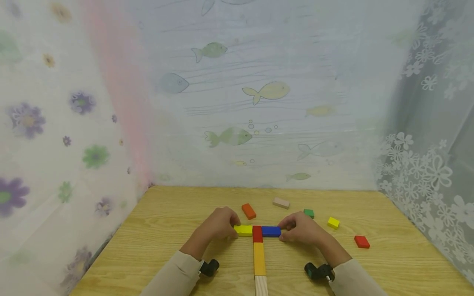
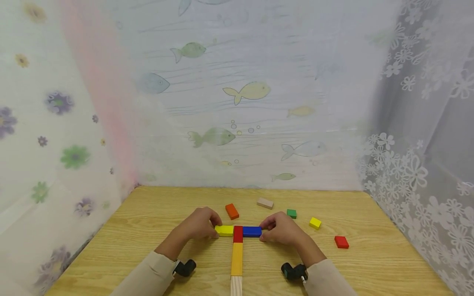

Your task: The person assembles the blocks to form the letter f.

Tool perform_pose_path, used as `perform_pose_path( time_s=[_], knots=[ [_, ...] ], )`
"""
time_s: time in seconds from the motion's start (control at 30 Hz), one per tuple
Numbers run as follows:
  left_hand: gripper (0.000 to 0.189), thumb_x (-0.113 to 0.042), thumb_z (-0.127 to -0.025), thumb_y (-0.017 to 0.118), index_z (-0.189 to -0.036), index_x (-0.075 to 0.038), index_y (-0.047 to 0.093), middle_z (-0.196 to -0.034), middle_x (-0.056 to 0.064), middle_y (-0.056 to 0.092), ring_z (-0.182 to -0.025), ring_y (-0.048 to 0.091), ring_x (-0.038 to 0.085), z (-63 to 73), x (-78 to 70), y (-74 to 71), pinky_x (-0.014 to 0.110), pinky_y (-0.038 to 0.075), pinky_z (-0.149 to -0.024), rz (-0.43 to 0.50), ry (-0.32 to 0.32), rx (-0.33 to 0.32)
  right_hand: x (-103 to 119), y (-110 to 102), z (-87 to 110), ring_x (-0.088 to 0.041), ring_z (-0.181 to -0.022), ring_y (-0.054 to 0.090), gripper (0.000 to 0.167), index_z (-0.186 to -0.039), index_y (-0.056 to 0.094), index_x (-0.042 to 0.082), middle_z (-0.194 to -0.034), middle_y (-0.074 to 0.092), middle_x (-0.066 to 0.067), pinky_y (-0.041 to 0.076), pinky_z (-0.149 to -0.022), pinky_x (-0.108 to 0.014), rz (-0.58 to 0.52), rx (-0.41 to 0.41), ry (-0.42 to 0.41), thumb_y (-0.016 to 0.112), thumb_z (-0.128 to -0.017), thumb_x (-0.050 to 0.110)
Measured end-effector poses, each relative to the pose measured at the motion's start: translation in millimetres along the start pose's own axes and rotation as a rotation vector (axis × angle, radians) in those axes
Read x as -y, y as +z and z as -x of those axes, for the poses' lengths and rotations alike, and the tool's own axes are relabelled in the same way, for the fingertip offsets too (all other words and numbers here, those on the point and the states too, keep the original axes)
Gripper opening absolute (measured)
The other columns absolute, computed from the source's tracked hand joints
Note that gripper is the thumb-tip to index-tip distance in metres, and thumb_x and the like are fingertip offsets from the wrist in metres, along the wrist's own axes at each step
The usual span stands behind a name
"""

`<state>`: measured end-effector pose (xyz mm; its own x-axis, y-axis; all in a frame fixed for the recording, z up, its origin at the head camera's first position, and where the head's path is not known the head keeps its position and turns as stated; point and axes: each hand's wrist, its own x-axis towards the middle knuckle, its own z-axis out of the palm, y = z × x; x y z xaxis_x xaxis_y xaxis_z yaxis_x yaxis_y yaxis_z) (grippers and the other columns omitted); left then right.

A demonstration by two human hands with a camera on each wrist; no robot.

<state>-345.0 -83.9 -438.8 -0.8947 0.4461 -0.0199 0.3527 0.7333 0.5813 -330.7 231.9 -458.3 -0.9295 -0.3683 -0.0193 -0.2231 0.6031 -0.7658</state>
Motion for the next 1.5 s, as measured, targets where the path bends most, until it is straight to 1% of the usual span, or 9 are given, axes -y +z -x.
perform_pose_path(
  time_s=[0.47, 0.6, 0.83, 1.1, 1.33, 1.5],
  knots=[
    [0.031, -0.008, -0.079, 0.089, -0.108, -0.007, 0.079, -0.094, 0.001, 0.070, -0.083, 0.059, 0.016, -0.5, 3.5, 1.8, 0.037, 0.056, -0.078, -0.016, 0.002, -0.010, -1.6, 1.6, -1.7, -0.019, -0.095, 0.061, 0.029, -0.106, 0.080, 0.011, -0.105, 0.075, -0.001, 0.055, -0.081, -0.034, 0.000, 0.001, -0.009, 0.090, -0.080, 0.020],
    [0.031, -0.007, -0.078, 0.090, -0.108, -0.007, 0.079, -0.093, 0.001, 0.070, -0.082, 0.059, 0.016, -1.0, 4.0, 2.5, 0.036, 0.056, -0.077, -0.015, 0.010, -0.015, -1.4, 1.6, -1.7, -0.018, -0.095, 0.061, 0.029, -0.106, 0.080, 0.011, -0.105, 0.075, 0.000, 0.054, -0.081, -0.032, 0.011, -0.001, -0.015, 0.090, -0.080, 0.020],
    [0.031, -0.007, -0.078, 0.089, -0.108, -0.006, 0.080, -0.091, 0.001, 0.070, -0.080, 0.059, 0.015, 0.3, 0.6, 2.6, 0.035, 0.056, -0.075, -0.018, 0.006, -0.018, -1.7, 1.5, -1.0, -0.018, -0.093, 0.060, 0.029, -0.105, 0.080, 0.012, -0.103, 0.075, 0.000, 0.052, -0.077, -0.028, 0.026, -0.005, -0.026, 0.090, -0.080, 0.021],
    [0.031, -0.007, -0.080, 0.089, -0.109, -0.006, 0.079, -0.094, 0.002, 0.069, -0.082, 0.059, 0.016, 1.9, -0.7, 1.9, 0.036, 0.056, -0.076, 0.003, 0.017, -0.018, -3.3, 0.7, -2.5, -0.019, -0.095, 0.060, 0.029, -0.105, 0.080, 0.012, -0.105, 0.075, 0.000, 0.053, -0.080, -0.033, 0.031, -0.005, -0.029, 0.090, -0.080, 0.021],
    [0.031, -0.007, -0.079, 0.089, -0.109, -0.006, 0.079, -0.093, 0.002, 0.070, -0.082, 0.059, 0.015, 1.5, -0.4, 2.2, 0.034, 0.056, -0.075, -0.012, 0.034, -0.023, -3.5, 0.8, -2.3, -0.019, -0.095, 0.060, 0.030, -0.106, 0.080, 0.012, -0.105, 0.074, -0.001, 0.053, -0.081, -0.034, 0.026, -0.004, -0.016, 0.090, -0.080, 0.021],
    [0.030, -0.007, -0.079, 0.089, -0.108, -0.006, 0.079, -0.092, 0.002, 0.069, -0.081, 0.059, 0.015, 1.2, -1.2, 2.3, 0.034, 0.055, -0.075, -0.002, 0.027, -0.020, -2.2, 0.9, -1.4, -0.019, -0.095, 0.060, 0.030, -0.106, 0.080, 0.012, -0.104, 0.074, 0.000, 0.054, -0.081, -0.034, 0.033, -0.008, -0.008, 0.090, -0.080, 0.021]
  ],
)
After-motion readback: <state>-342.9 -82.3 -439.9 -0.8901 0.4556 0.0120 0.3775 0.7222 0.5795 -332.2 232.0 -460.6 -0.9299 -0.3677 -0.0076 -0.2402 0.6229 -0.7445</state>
